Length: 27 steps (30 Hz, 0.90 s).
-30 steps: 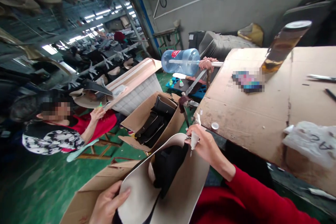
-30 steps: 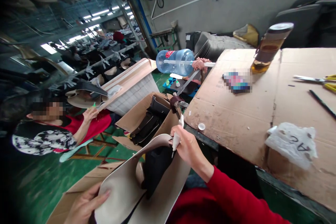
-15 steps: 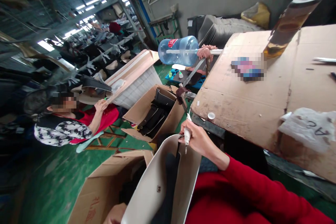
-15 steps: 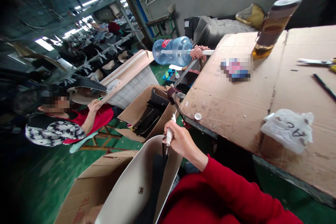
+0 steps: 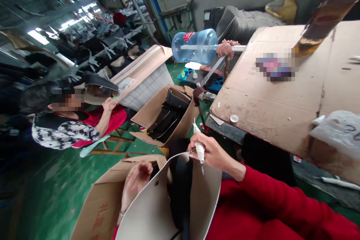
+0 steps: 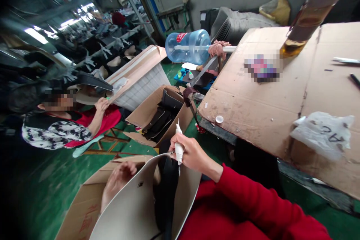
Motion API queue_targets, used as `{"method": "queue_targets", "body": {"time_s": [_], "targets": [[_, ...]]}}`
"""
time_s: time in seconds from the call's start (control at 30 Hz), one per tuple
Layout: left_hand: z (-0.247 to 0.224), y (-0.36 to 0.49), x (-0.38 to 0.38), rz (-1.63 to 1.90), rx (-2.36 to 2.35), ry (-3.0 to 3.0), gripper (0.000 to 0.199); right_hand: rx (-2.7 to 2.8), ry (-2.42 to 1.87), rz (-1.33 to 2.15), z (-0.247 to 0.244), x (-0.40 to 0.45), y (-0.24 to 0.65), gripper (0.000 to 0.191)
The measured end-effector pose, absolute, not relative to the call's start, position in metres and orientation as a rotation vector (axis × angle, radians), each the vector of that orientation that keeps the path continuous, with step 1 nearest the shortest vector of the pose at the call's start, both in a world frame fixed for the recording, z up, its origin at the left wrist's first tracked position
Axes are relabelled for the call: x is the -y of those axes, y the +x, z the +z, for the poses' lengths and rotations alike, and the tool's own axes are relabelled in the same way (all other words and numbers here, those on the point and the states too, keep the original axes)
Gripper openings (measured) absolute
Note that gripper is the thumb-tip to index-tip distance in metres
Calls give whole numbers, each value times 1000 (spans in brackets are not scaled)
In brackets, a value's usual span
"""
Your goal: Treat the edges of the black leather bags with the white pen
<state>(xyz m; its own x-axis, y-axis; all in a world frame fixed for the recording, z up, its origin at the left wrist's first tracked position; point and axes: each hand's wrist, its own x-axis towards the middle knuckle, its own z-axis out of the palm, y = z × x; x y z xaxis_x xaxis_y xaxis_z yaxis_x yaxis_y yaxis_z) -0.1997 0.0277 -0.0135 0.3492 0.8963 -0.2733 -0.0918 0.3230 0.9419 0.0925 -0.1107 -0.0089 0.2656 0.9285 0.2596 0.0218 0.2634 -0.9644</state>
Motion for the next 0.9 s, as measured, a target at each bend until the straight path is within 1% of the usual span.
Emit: {"method": "queue_targets", "body": {"time_s": [0.03,0.1,0.13,0.23,0.3,0.33,0.4,0.53,0.6,0.7,0.77,0.9], "targets": [[-11,-184,-39,828,-931,1053,32,1122,-1109,839,-9,111,92,20],[-5,-154,-53,719,-826,1177,37,1118,-1107,841,-9,111,93,20],[-1,-141,-56,595,-770,1264,42,1111,-1110,836,-9,111,93,20],[9,-111,-53,205,-576,1456,67,1071,-1124,809,-9,111,97,21],[12,-98,-48,84,-470,1520,79,1040,-1138,793,-9,111,101,21],[12,-92,-46,61,-435,1560,81,1026,-1143,786,-9,111,103,22],[12,-84,-44,39,-381,1666,81,1007,-1139,785,-10,112,107,23],[14,-70,-40,54,-308,1834,73,971,-1095,807,-11,112,107,26],[13,-63,-35,88,-345,1890,64,989,-1091,808,-10,112,104,25],[7,-53,-28,177,-476,1921,51,1055,-1124,761,-10,112,99,19],[3,-49,-24,183,-493,1828,51,1047,-1155,735,-12,111,98,17],[0,-46,-17,98,-526,1602,60,951,-1160,731,-20,110,99,25]]}}
